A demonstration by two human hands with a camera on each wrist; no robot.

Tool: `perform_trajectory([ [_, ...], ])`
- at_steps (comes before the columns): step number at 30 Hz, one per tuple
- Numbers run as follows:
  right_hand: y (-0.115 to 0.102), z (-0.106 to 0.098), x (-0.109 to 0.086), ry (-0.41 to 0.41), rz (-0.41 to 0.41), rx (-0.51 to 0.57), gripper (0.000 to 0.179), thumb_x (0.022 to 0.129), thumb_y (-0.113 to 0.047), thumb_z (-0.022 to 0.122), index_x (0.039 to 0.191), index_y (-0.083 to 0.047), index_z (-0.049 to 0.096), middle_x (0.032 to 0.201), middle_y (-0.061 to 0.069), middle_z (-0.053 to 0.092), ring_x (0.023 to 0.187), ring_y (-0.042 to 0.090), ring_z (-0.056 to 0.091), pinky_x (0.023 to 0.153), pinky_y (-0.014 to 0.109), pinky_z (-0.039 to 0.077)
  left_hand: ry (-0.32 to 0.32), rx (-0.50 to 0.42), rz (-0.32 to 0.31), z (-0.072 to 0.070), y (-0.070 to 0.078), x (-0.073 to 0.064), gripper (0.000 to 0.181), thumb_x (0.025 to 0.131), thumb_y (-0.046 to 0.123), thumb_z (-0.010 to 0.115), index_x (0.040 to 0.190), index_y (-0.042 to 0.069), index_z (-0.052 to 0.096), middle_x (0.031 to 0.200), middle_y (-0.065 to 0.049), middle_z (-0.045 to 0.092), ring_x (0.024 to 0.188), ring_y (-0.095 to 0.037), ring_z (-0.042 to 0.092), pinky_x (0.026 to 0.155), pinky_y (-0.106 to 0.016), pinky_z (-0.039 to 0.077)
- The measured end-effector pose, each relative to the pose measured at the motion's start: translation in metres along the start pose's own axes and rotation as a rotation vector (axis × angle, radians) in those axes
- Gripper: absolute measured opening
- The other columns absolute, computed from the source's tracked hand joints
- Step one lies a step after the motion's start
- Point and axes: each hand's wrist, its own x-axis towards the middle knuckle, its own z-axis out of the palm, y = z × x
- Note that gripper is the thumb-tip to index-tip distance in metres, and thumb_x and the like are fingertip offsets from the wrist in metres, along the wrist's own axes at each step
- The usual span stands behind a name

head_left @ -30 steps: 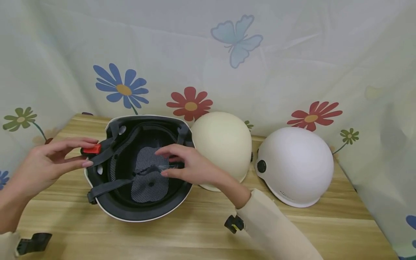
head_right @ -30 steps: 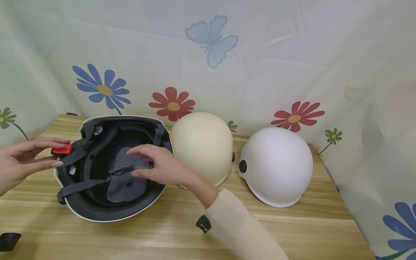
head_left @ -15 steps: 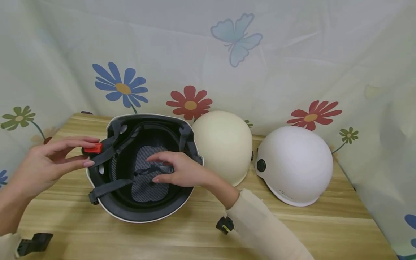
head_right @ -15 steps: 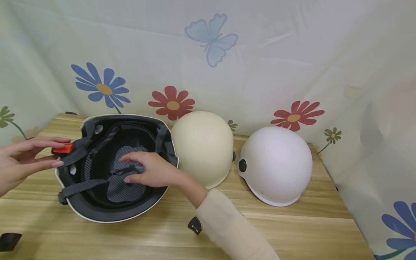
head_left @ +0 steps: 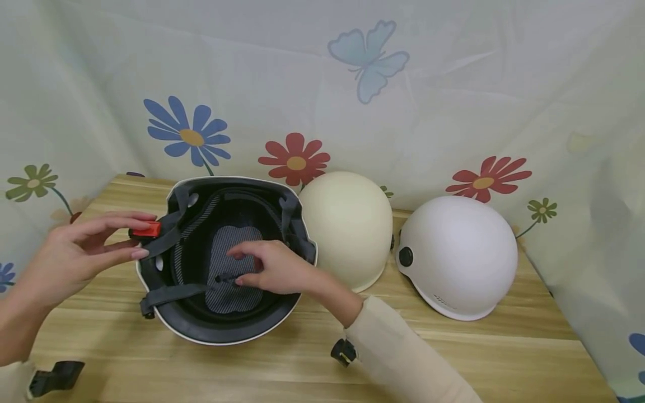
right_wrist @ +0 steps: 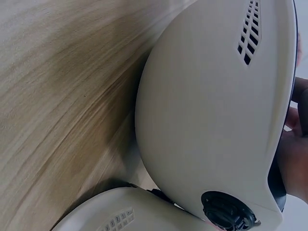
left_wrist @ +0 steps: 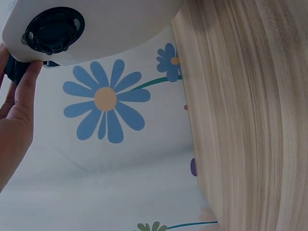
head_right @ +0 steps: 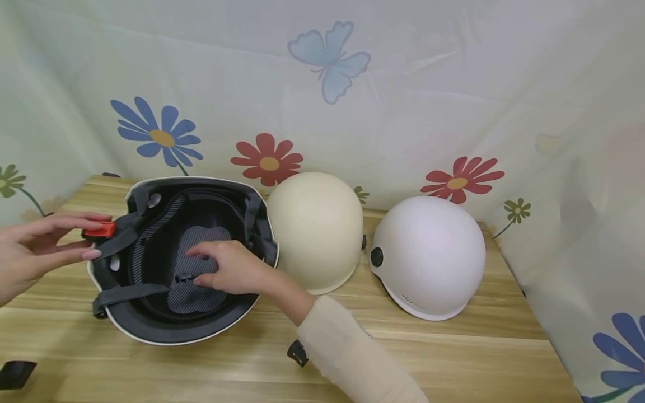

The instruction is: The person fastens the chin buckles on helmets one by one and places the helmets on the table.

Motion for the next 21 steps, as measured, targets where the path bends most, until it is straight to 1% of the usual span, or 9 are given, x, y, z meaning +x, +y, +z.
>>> perform_trajectory([
  [2,-0.0004,0.0008,0.0000,-0.008,0.004,-0.010,0.042,0.082,-0.011,0.068,0.121,-0.001,0.056,0.113,0.012,0.060,0.073,0.015,0.051,0.066,0.013,0.041,0.002,-0.001,-0.004,0.0002,0.0001,0.0001,0.038,0.073,-0.020,0.063,0.109,-0.010,0.058,0.119,-0.002,0.057,0.107,-0.008,0.053,0.076,-0.019,0.048],
  [3,-0.0004,0.0012,0.0001,-0.013,0.005,-0.021,0.041,0.082,-0.012,0.068,0.120,-0.001,0.057,0.112,0.011,0.061,0.075,0.014,0.052,0.068,0.012,0.041,0.001,0.000,-0.007,0.0003,0.0002,0.0000,0.038,0.073,-0.020,0.063,0.109,-0.010,0.058,0.119,-0.002,0.056,0.107,-0.008,0.053,0.076,-0.019,0.048],
  [5,-0.0009,0.0015,-0.0002,-0.020,0.003,-0.036,0.041,0.082,-0.012,0.069,0.119,-0.002,0.058,0.110,0.011,0.062,0.085,0.015,0.056,0.074,0.012,0.042,0.002,0.000,-0.007,0.0005,0.0003,0.0001,0.038,0.073,-0.020,0.063,0.109,-0.009,0.058,0.119,-0.002,0.056,0.107,-0.008,0.053,0.076,-0.019,0.048],
  [8,-0.0015,0.0018,-0.0011,-0.025,0.002,-0.062,0.040,0.081,-0.013,0.070,0.118,-0.004,0.059,0.105,0.008,0.064,0.094,0.014,0.056,0.078,0.013,0.042,0.004,0.004,-0.008,0.0010,0.0004,0.0002,0.038,0.074,-0.019,0.063,0.109,-0.009,0.058,0.119,-0.002,0.056,0.106,-0.007,0.053,0.076,-0.019,0.048],
  [10,-0.0015,0.0020,-0.0020,-0.025,0.000,-0.068,0.039,0.081,-0.013,0.070,0.118,-0.004,0.060,0.102,0.007,0.064,0.095,0.014,0.055,0.077,0.013,0.041,0.007,0.009,-0.009,0.0013,-0.0001,0.0004,0.038,0.074,-0.019,0.064,0.110,-0.009,0.059,0.119,-0.001,0.056,0.106,-0.007,0.053,0.076,-0.018,0.048],
  [12,-0.0015,0.0019,-0.0032,-0.018,-0.006,-0.066,0.038,0.081,-0.012,0.070,0.117,-0.005,0.061,0.100,0.007,0.064,0.093,0.014,0.052,0.072,0.013,0.040,0.010,0.012,-0.008,0.0014,-0.0006,0.0006,0.038,0.073,-0.019,0.064,0.110,-0.008,0.059,0.119,-0.001,0.056,0.105,-0.007,0.053,0.075,-0.018,0.048],
  [17,-0.0005,0.0004,-0.0068,0.033,-0.036,0.018,0.033,0.081,-0.008,0.069,0.112,-0.004,0.063,0.099,0.007,0.064,0.086,0.013,0.050,0.069,0.015,0.040,0.015,-0.003,-0.004,0.0015,-0.0033,0.0008,0.039,0.073,-0.020,0.063,0.109,-0.008,0.059,0.119,-0.001,0.056,0.105,-0.007,0.053,0.075,-0.018,0.048],
  [19,0.0003,-0.0006,-0.0082,0.057,-0.060,0.063,0.031,0.080,-0.007,0.070,0.110,-0.003,0.064,0.099,0.007,0.064,0.085,0.011,0.050,0.070,0.015,0.042,0.018,-0.009,0.000,0.0015,-0.0052,0.0008,0.039,0.072,-0.021,0.063,0.109,-0.009,0.059,0.119,-0.001,0.056,0.106,-0.007,0.053,0.075,-0.017,0.048],
  [21,0.0014,-0.0012,-0.0093,0.077,-0.088,0.103,0.029,0.080,-0.006,0.070,0.108,-0.002,0.065,0.100,0.007,0.065,0.083,0.012,0.051,0.068,0.016,0.043,0.022,-0.019,0.004,0.0015,-0.0073,0.0010,0.039,0.072,-0.022,0.062,0.108,-0.009,0.059,0.118,-0.001,0.056,0.106,-0.007,0.053,0.074,-0.016,0.048],
])
